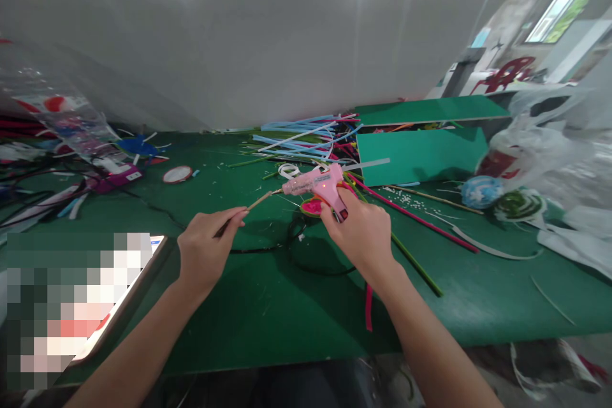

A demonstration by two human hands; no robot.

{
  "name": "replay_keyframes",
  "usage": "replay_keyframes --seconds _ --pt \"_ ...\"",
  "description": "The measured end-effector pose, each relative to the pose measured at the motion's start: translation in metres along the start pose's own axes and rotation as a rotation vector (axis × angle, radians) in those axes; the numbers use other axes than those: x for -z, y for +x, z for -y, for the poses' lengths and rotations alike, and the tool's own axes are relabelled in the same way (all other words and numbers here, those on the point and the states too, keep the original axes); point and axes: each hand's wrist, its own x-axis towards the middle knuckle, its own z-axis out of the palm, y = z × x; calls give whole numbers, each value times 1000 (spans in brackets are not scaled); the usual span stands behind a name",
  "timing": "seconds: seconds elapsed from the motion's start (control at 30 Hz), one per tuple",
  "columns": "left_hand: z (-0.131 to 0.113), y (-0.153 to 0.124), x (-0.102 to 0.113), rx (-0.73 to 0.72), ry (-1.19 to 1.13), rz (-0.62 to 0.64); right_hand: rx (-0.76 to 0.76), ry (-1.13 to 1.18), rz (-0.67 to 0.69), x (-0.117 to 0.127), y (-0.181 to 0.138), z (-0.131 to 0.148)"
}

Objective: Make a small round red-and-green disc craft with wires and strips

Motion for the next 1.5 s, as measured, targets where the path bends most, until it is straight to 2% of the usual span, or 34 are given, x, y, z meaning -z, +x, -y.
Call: replay_keyframes --seconds 0.5,1.5 --pt "-3 3 2 -18 2 -6 -45 19 58 3 2 1" --pt "-1 5 2 -18 -10 -23 -36 45 53 3 2 0"
